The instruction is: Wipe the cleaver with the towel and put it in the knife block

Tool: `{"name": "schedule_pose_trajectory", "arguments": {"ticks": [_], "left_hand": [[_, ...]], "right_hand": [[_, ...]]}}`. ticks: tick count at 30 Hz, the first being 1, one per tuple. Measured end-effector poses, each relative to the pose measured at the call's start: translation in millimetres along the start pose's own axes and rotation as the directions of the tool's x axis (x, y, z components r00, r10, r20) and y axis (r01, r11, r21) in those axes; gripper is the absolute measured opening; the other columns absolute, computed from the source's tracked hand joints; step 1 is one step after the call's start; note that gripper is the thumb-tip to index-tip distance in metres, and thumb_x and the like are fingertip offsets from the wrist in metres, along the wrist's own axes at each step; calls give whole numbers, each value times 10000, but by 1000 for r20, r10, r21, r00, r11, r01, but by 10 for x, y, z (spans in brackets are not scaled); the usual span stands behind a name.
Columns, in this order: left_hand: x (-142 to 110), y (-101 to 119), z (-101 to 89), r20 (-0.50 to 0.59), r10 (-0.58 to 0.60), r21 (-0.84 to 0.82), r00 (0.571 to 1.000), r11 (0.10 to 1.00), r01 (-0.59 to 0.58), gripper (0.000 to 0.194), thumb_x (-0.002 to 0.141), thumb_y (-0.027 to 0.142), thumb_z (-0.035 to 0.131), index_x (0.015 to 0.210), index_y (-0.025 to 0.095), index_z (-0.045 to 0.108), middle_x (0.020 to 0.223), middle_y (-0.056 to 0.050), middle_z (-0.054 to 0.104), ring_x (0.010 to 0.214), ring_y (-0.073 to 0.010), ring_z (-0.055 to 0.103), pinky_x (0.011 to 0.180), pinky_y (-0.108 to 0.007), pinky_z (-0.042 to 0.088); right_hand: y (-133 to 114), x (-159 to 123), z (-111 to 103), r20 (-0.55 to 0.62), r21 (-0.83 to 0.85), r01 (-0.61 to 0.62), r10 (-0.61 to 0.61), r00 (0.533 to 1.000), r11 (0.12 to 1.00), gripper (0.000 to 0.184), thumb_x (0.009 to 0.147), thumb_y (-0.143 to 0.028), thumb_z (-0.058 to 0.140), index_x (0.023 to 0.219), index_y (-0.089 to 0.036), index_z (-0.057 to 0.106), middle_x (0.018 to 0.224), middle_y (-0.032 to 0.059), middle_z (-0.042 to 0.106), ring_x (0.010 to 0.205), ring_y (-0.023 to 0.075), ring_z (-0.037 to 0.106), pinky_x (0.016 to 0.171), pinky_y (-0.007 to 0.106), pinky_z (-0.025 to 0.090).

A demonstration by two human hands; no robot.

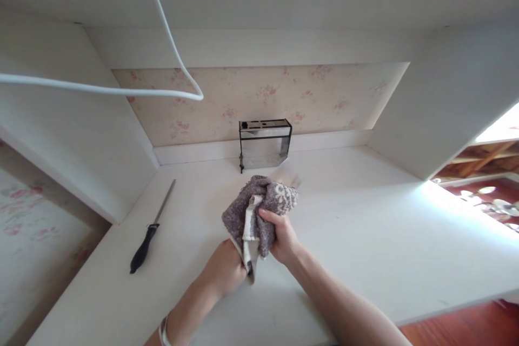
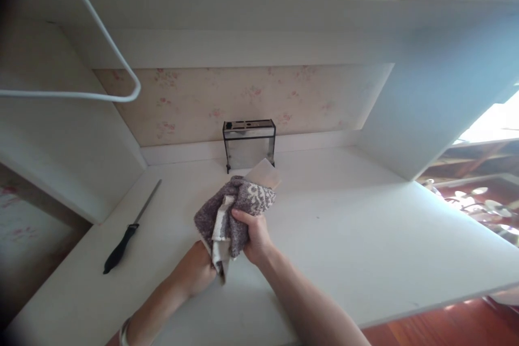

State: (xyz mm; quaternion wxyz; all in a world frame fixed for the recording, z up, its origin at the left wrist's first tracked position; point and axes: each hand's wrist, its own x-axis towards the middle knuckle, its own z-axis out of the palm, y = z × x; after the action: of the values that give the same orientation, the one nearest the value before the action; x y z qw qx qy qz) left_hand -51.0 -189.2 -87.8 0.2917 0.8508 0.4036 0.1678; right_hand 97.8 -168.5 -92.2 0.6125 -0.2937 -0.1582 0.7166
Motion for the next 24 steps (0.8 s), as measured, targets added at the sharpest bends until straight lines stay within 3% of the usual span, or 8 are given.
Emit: {"name": "schedule_pose_trajectory", "arguments": {"ticks": [4, 7, 10, 15, 20, 24], "left_hand": [[12, -60, 27, -8, -16, 158, 1000, 987, 17, 336, 788, 117, 459, 1058, 259, 600, 1089, -65, 642, 1001, -265, 604, 834, -339, 451], [-14, -100, 0, -70, -59, 220, 996, 973, 73, 307, 826, 157, 441, 1112, 222, 531, 1156, -90, 579, 943, -242, 614, 785, -321, 462], [-52, -147, -54, -106, -60, 299, 993, 950, 90, 234, 892, 225, 390, 1093, 210, 510, 1076, -77, 581, 882, -224, 607, 753, -318, 458], [-69, -257, -123, -158, -25, 429, 987, 899, 92, 290, 917, 233, 374, 1182, 205, 488, 1095, -75, 585, 935, -229, 579, 800, -341, 445], [-90, -392, -206, -213, 5, 475, 977, 874, 99, 314, 910, 195, 390, 1204, 196, 501, 1112, -83, 593, 980, -240, 555, 829, -365, 432], [-178, -522, -353, -257, -20, 357, 966, 927, 114, 292, 899, 203, 416, 1166, 201, 533, 1093, -81, 594, 967, -234, 553, 846, -372, 426]], "right_hand": [[-63, 42, -12, -76, 65, -53, 58, 995, 996, 343, 635, -144, 726, 966, -113, 644, 868, 94, 726, 780, 241, 690, 704, 339, 571], [-153, 88, -36, -135, 91, 0, 13, 991, 996, 322, 634, -135, 725, 948, -120, 652, 873, 84, 729, 765, 229, 693, 698, 327, 575], [-277, 155, -88, -192, 123, 58, -33, 981, 991, 259, 659, -143, 710, 912, -123, 661, 842, 71, 733, 724, 212, 695, 702, 321, 580], [-497, 273, -226, -222, 145, 153, -119, 968, 977, 160, 722, -161, 656, 880, -149, 669, 816, 44, 736, 696, 186, 695, 719, 316, 586], [-721, 349, -418, -193, 144, 238, -208, 959, 961, 117, 751, -192, 636, 864, -188, 665, 808, 9, 734, 719, 168, 696, 752, 316, 581], [-1018, 359, -657, -236, 227, 351, -299, 925, 908, 157, 809, -264, 573, 936, -237, 661, 853, -21, 731, 823, 151, 686, 810, 326, 556]]}}
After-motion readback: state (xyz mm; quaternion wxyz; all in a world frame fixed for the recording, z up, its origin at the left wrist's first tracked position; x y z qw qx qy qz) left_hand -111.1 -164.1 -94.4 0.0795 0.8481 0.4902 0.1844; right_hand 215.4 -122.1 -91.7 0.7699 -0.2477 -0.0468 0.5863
